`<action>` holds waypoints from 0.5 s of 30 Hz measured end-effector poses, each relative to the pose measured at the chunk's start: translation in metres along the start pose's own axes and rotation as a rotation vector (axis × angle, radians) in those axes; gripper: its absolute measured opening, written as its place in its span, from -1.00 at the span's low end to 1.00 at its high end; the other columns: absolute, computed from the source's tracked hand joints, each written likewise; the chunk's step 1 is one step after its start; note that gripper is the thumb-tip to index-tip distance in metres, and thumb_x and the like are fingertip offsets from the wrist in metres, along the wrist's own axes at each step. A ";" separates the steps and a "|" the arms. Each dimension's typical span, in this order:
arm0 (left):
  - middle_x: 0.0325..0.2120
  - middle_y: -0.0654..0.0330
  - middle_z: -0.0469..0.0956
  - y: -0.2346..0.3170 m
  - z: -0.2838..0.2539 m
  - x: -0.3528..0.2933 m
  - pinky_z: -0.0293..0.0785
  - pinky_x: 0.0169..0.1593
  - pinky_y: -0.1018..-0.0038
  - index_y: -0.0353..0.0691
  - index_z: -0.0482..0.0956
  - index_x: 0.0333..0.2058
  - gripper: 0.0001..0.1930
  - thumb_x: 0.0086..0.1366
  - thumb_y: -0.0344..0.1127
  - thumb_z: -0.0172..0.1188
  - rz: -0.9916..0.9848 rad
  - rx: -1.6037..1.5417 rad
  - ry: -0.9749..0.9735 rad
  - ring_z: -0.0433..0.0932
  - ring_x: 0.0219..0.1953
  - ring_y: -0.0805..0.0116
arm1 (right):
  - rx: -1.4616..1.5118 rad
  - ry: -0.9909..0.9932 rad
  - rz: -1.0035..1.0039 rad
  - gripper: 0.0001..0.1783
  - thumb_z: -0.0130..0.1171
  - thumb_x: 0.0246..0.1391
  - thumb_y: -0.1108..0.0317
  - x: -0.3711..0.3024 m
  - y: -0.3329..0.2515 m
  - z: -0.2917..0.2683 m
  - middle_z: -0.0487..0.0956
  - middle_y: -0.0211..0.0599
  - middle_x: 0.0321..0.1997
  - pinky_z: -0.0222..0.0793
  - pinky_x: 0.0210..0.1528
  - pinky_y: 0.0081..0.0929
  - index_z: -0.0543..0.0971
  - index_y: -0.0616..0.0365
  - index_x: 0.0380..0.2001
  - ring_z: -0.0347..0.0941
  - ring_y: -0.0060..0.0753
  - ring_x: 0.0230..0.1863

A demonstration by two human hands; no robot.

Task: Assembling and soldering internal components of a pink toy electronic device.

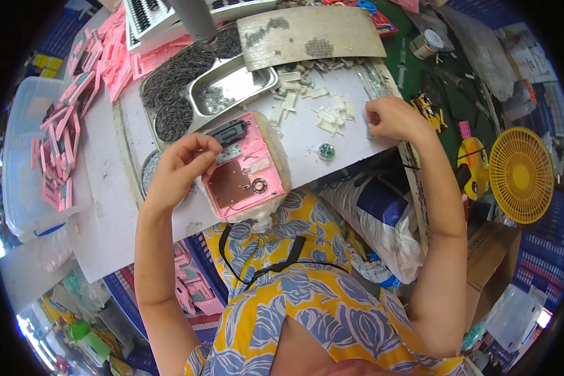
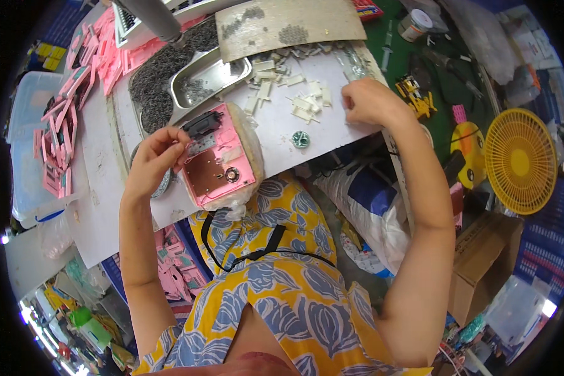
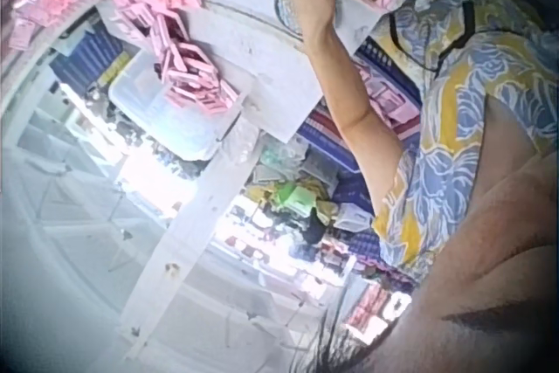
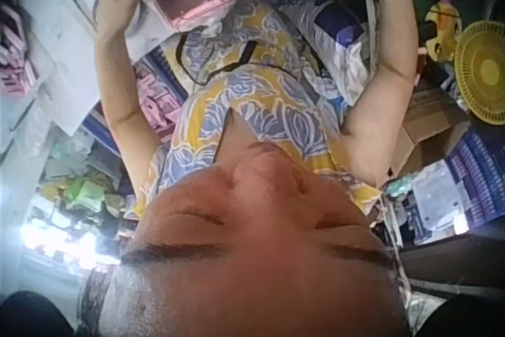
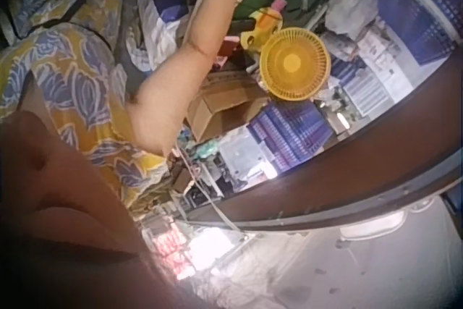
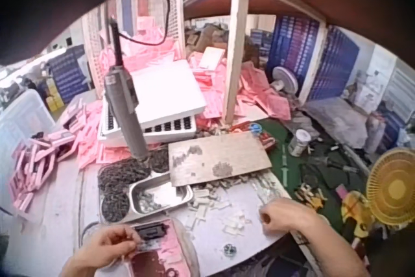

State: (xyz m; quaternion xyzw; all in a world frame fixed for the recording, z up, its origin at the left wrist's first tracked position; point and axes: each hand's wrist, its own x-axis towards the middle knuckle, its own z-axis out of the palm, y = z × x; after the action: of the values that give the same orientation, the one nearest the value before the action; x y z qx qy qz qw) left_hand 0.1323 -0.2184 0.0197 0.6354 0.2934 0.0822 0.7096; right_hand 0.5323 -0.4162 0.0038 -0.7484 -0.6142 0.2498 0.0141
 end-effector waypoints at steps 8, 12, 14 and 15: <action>-0.34 0.20 0.58 -0.031 0.011 -0.037 0.48 -0.32 0.54 -0.35 0.57 -0.17 -0.87 0.38 -0.43 0.25 -0.030 -0.293 -0.031 0.53 -0.40 0.48 | 0.292 0.290 0.085 -0.70 0.31 0.08 0.34 -0.030 0.021 0.030 0.63 -0.18 -0.44 0.48 -0.29 -0.40 0.64 0.28 -0.14 0.57 -0.35 -0.43; -0.23 0.13 0.57 -0.035 0.015 -0.047 0.48 -0.33 0.55 -0.37 0.58 -0.19 -0.85 0.34 -0.43 0.30 -0.058 -0.530 -0.027 0.53 -0.35 0.44 | 0.320 0.343 0.141 -0.62 0.36 0.04 0.24 -0.038 0.015 0.041 0.68 -0.06 -0.33 0.50 -0.21 -0.30 0.66 0.28 -0.13 0.62 -0.14 -0.33; -0.22 0.11 0.55 -0.037 0.018 -0.050 0.47 -0.33 0.58 -0.36 0.58 -0.20 -0.85 0.33 -0.43 0.31 -0.066 -0.602 -0.058 0.52 -0.34 0.43 | 0.298 0.372 0.125 -0.59 0.40 0.01 0.25 -0.033 0.012 0.048 0.66 -0.07 -0.34 0.49 -0.20 -0.28 0.66 0.28 -0.11 0.60 -0.13 -0.33; -0.24 0.12 0.54 -0.040 0.020 -0.052 0.47 -0.34 0.59 -0.36 0.57 -0.20 -0.85 0.33 -0.42 0.31 -0.063 -0.630 -0.089 0.52 -0.34 0.43 | 0.292 0.372 0.104 -0.59 0.40 0.00 0.26 -0.028 0.014 0.051 0.66 -0.07 -0.35 0.49 -0.19 -0.28 0.66 0.28 -0.11 0.60 -0.13 -0.33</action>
State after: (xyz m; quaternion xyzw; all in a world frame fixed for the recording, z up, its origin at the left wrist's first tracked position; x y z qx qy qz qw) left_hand 0.0903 -0.2677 -0.0014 0.3782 0.2419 0.1191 0.8856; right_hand 0.5215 -0.4604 -0.0356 -0.8020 -0.5192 0.1942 0.2223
